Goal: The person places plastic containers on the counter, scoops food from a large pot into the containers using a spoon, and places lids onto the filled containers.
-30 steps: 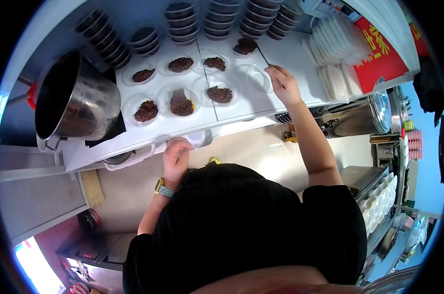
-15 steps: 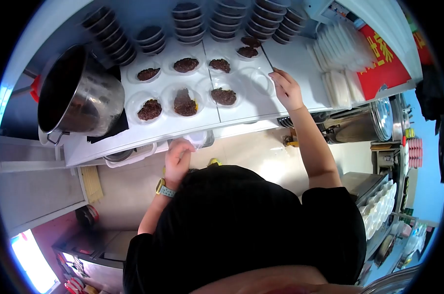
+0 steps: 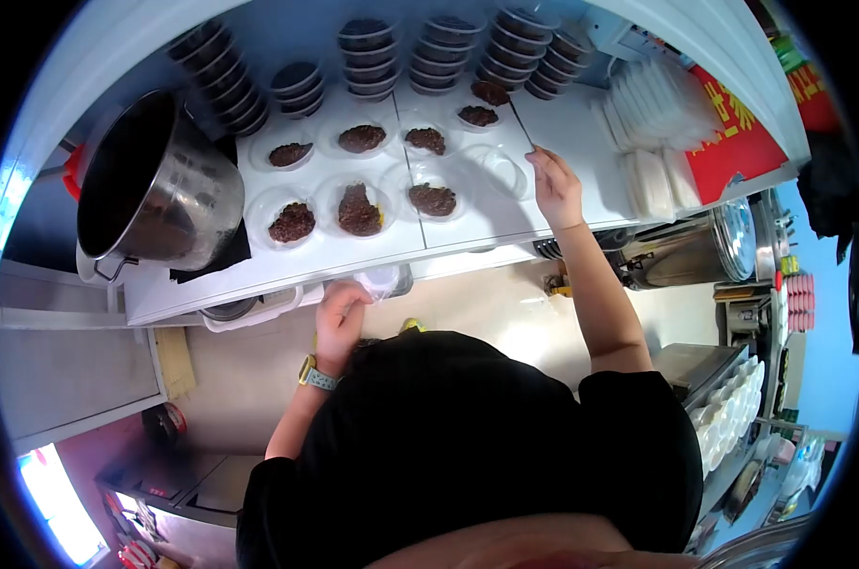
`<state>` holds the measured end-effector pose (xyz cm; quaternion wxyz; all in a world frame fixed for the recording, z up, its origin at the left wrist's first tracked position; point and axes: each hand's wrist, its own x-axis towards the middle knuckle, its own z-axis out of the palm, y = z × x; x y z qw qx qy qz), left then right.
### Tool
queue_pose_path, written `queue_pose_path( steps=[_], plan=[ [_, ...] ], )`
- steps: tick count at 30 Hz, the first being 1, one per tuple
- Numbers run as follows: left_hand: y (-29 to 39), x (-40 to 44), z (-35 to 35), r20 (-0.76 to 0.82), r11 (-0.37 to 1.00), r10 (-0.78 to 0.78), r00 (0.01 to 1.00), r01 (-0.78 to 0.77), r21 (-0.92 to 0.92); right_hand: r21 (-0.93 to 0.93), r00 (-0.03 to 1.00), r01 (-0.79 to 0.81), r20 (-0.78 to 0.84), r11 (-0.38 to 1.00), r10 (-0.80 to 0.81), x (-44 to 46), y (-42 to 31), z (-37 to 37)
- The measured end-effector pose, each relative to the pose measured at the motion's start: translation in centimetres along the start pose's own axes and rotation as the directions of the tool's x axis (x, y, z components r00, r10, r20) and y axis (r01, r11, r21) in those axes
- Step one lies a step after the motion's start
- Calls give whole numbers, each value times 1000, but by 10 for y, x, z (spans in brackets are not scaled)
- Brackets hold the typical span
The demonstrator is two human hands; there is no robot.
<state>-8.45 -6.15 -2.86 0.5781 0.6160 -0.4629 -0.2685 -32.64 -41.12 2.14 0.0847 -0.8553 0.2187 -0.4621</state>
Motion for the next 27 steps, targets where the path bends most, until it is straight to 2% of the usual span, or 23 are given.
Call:
queue_pose_path(
  steps=[1, 2, 3, 4, 6, 7, 9, 11, 13, 14, 16, 17, 19, 21, 23, 24, 26, 27],
  plan=[
    [-1, -2, -1, -5, 1000, 5, 1000, -5, 5, -1, 1000, -5, 1, 1000, 5, -7, 4, 3],
    [-3, -2, -2, -3, 1000, 7, 1000, -7, 6, 192, 980, -170, -75, 967, 187, -14, 11, 11],
    [-3, -1, -3, -5, 1000, 4, 1000, -4, 2, 389, 922, -303, -111, 870, 371, -10, 6, 13],
    [-2, -2, -3, -8, 1000, -3, 1000, 3, -2, 391, 922, -303, -110, 869, 371, -6, 3, 9],
    [0, -3, -4, -11, 1000, -13, 1000, 13, 9, 702, 673, -511, -33, 496, 739, 3, -8, -2],
    [1, -3, -5, -11, 1000, -21, 1000, 21, 20, 703, 675, -512, -27, 494, 738, 2, -8, -3],
    [-1, -2, -6, -20, 1000, -24, 1000, 24, 12, 849, 529, -457, 20, 265, 849, 3, -1, -9],
    [-2, -4, -10, -28, 1000, -28, 999, 28, 8, 881, 526, -419, 38, 220, 850, 1, 1, -17],
    [-2, -3, -15, -56, 1000, -16, 998, 17, 8, 942, 343, -334, 160, -39, 925, 4, -1, -27],
    [-1, -4, -19, -68, 1000, -16, 998, 17, 13, 951, 359, -295, 204, -96, 911, 4, -5, -33],
    [1, -8, -30, -121, 1000, -6, 993, 4, -15, 945, 478, -271, 296, -182, 827, 1, -8, -43],
    [2, -10, -39, -164, 1000, -5, 987, 6, 1, 945, 482, -252, 311, -211, 819, 7, -20, -45],
    [8, -16, -58, -314, 994, 104, 944, -93, 49, 901, 537, -299, 432, -315, 725, 29, -52, -47],
    [7, -17, -83, -428, 988, 149, 891, -112, 110, 844, 673, -355, 529, -402, 516, 56, -97, -36],
    [4, -16, -114, -560, 944, 325, 762, -219, 248, 817, 675, -424, 572, -390, 466, 89, -140, -10],
    [-1, -19, -134, -558, 929, 344, 755, -190, 316, 806, 678, -434, 586, -402, 444, 106, -165, 5],
    [7, -18, -166, -617, 921, 358, 701, -158, 355, 876, 776, -469, 469, -111, 423, 139, -224, 38],
    [8, -17, -180, -660, 916, 368, 655, -132, 379, 876, 778, -470, 470, -110, 417, 155, -249, 53]
  ],
)
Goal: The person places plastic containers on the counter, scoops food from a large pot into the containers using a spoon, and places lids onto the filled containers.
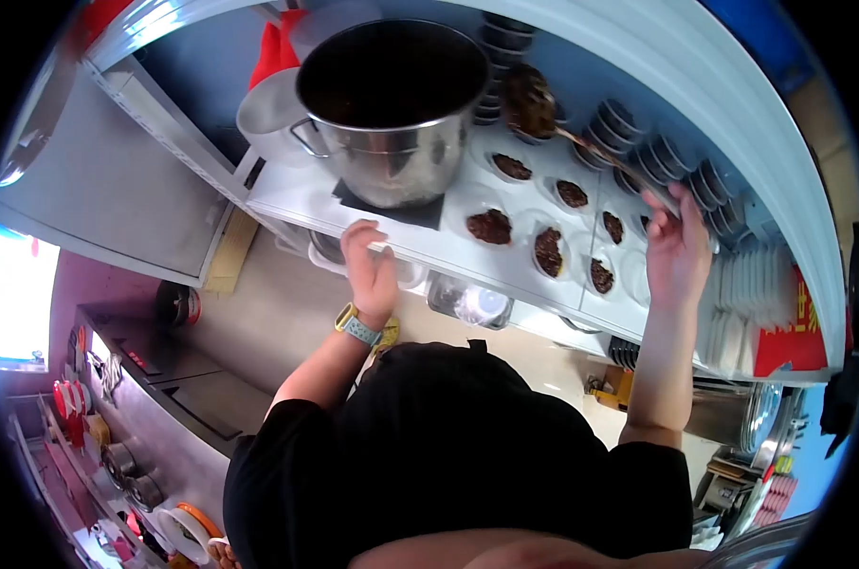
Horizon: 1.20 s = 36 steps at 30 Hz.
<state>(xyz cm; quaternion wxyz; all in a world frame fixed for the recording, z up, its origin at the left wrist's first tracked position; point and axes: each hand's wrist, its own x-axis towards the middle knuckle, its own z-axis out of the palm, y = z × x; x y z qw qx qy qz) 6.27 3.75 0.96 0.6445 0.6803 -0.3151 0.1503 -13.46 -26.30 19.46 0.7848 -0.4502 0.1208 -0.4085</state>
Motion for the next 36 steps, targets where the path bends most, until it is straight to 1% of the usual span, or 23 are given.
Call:
queue_pose_path(
  steps=[2, 4, 5, 6, 8, 9, 10, 11, 13, 14, 16, 17, 19, 20, 22, 23, 24, 26, 27, 29, 32, 34, 36],
  plan=[
    [-25, 14, -19, -1, 1000, -23, 1000, 23, -20, -357, 990, 72, 137, 931, -24, 18, 21, 59],
    [-44, 31, -33, -71, 997, -34, 997, 29, -69, -635, 982, 138, 188, 761, -21, 36, 43, 107],
    [-56, 38, -42, -21, 1000, -18, 1000, 18, 10, -687, 962, 198, 272, 699, -5, 44, 54, 130],
    [-62, 47, -48, -16, 1000, -15, 1000, 15, 5, -729, 936, 262, 350, 632, 16, 53, 66, 153],
    [-70, 61, -55, 60, 997, -46, 997, 42, 69, -845, 933, 265, 347, 465, 99, 72, 90, 196],
    [-82, 67, -57, 91, 991, 3, 996, -15, 134, -849, 912, 293, 386, 440, 137, 82, 105, 212],
    [-87, 72, -57, 98, 992, 3, 995, -15, 123, -851, 889, 321, 422, 415, 178, 92, 119, 224],
    [-91, 77, -56, 127, 985, 14, 992, -36, 170, -857, 894, 315, 412, 407, 175, 103, 135, 232],
    [-101, 85, -55, 192, 970, 53, 980, -96, 224, -779, 744, 589, 627, 216, 232, 124, 166, 245],
    [-106, 87, -55, 203, 972, 53, 978, -97, 213, -788, 753, 580, 616, 207, 231, 132, 178, 252],
    [-114, 93, -54, 274, 950, 131, 953, -199, 239, -641, 581, 766, 720, 45, 380, 141, 196, 267],
    [-119, 92, -52, 261, 949, 168, 951, -227, 217, -651, 592, 758, 711, 38, 380, 141, 203, 273],
    [-130, 91, -48, 252, 950, 203, 946, -253, 184, -680, 570, 727, 677, 99, 465, 136, 212, 288],
    [-135, 89, -47, 234, 948, 232, 944, -274, 164, -690, 580, 717, 667, 95, 467, 135, 216, 293],
    [-136, 89, -47, 241, 952, 234, 942, -272, 140, -694, 588, 719, 640, 43, 495, 129, 216, 305],
    [-136, 89, -47, 239, 954, 236, 942, -271, 126, -700, 585, 710, 649, 78, 486, 128, 218, 306],
    [-136, 90, -47, 240, 956, 235, 942, -269, 119, -703, 589, 708, 644, 73, 489, 127, 216, 308],
    [-136, 91, -48, 252, 949, 239, 938, -280, 143, -860, 621, 449, 495, 242, 608, 122, 209, 313],
    [-137, 92, -49, 256, 950, 238, 937, -279, 139, -863, 624, 444, 491, 241, 608, 123, 207, 314],
    [-135, 92, -49, 258, 956, 216, 942, -258, 139, -897, 617, 350, 438, 271, 653, 122, 200, 314],
    [-136, 92, -49, 264, 953, 229, 937, -271, 134, -904, 672, 288, 425, 315, 606, 115, 183, 313],
    [-137, 92, -50, 279, 950, 233, 932, -279, 139, -913, 684, 250, 403, 323, 608, 116, 173, 303],
    [-138, 92, -51, 296, 946, 236, 926, -288, 146, -884, 741, 188, 413, 427, 529, 114, 163, 287]
  ],
)
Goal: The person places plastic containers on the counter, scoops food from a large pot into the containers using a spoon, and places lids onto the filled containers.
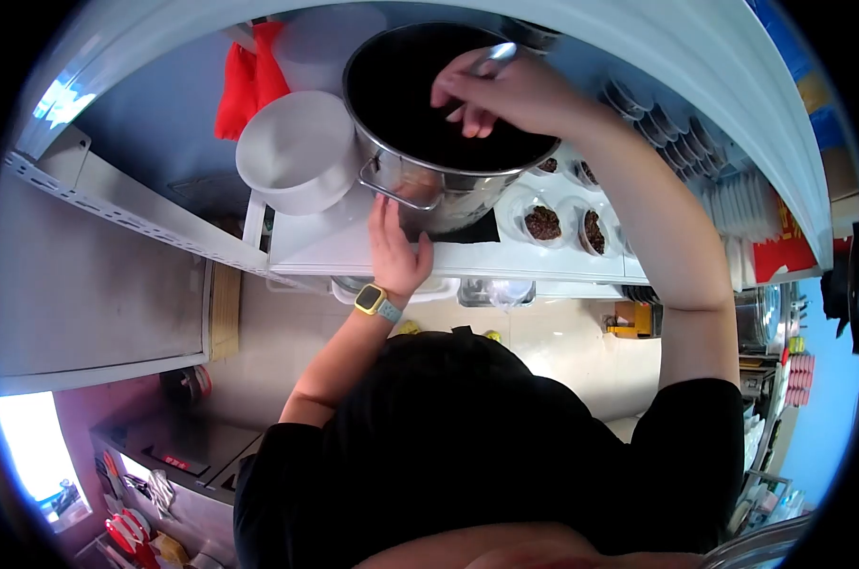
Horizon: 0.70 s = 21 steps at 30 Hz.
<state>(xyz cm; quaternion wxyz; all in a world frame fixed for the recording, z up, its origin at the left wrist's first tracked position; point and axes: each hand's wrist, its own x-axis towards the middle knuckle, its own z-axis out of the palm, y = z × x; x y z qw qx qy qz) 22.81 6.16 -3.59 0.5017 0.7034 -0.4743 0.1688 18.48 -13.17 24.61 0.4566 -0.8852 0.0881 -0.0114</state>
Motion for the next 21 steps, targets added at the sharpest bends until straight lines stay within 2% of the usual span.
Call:
queue_pose_path(
  steps=[2, 5, 6, 8, 13, 15, 19, 21],
  plan=[
    [1, 0, 0, 35, 999, -9, 999, 8, 31, 40, 998, 0, -57, 999, 3, -17, 6, -8],
    [3, 1, -1, 54, 998, -52, 997, 50, 23, 179, 946, -61, -304, 982, 114, -42, 11, -14],
    [2, 1, 0, 55, 999, -49, 997, 48, 20, 178, 945, -61, -307, 982, 115, -48, 14, -16],
    [2, -1, 0, 56, 999, -41, 998, 42, -23, 326, 874, -68, -436, 943, 214, -61, 19, -21],
    [3, -2, 2, 29, 998, -58, 998, 59, -23, 501, 853, 21, -460, 865, 246, -85, 36, -36],
    [2, -3, 2, 32, 997, -69, 997, 70, -33, 593, 802, 60, -507, 803, 315, -91, 46, -37],
    [2, -3, 2, 88, 994, -93, 992, 97, -44, 654, 786, 118, -521, 747, 332, -103, 71, -40],
    [2, -4, 1, 93, 994, -91, 991, 96, -51, 725, 858, 146, -432, 673, 279, -110, 86, -44]
  ],
)
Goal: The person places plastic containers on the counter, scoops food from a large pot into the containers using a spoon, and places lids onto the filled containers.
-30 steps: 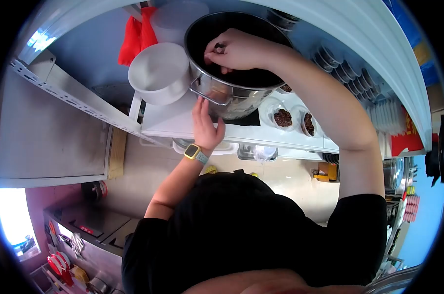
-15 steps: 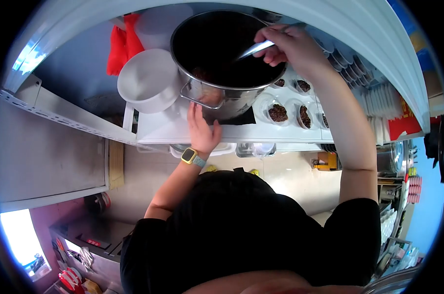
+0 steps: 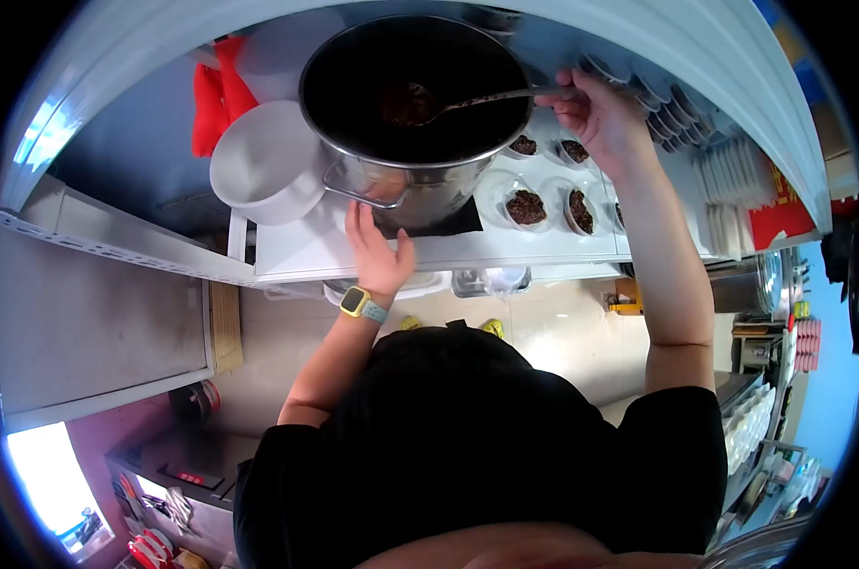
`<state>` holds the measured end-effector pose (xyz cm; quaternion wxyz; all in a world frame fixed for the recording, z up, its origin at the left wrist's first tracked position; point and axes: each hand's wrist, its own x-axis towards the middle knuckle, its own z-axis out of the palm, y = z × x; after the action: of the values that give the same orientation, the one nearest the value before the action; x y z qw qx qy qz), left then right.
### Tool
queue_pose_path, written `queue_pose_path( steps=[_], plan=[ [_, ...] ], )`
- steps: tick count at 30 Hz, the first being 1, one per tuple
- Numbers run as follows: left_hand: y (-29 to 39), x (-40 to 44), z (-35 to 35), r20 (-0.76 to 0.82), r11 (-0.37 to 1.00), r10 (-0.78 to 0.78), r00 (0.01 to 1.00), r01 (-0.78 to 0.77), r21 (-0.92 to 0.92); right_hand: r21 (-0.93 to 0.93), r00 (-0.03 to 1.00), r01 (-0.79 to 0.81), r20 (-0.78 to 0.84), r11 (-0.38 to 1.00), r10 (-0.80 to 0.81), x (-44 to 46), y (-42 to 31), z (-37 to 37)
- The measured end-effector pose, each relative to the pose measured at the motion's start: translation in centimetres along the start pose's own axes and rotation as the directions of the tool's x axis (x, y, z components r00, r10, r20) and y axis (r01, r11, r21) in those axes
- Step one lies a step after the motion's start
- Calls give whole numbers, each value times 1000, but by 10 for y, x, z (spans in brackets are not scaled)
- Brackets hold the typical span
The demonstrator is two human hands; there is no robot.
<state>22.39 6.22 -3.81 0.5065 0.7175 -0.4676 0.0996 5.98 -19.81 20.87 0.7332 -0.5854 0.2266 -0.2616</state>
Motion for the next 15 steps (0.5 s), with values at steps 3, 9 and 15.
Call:
queue_pose_path(
  steps=[3, 9, 15],
  plan=[
    [1, 1, -1, -4, 1000, 24, 1000, -24, 4, 28, 995, 29, -92, 999, -27, -9, 7, -1],
    [5, 4, -2, 33, 1000, 4, 999, -5, 22, 61, 990, 68, -127, 996, -59, -23, 17, -7],
    [-2, -4, 3, -41, 1000, 18, 999, -18, 23, 114, 977, 119, -191, 986, -95, -31, 20, 2]
  ],
)
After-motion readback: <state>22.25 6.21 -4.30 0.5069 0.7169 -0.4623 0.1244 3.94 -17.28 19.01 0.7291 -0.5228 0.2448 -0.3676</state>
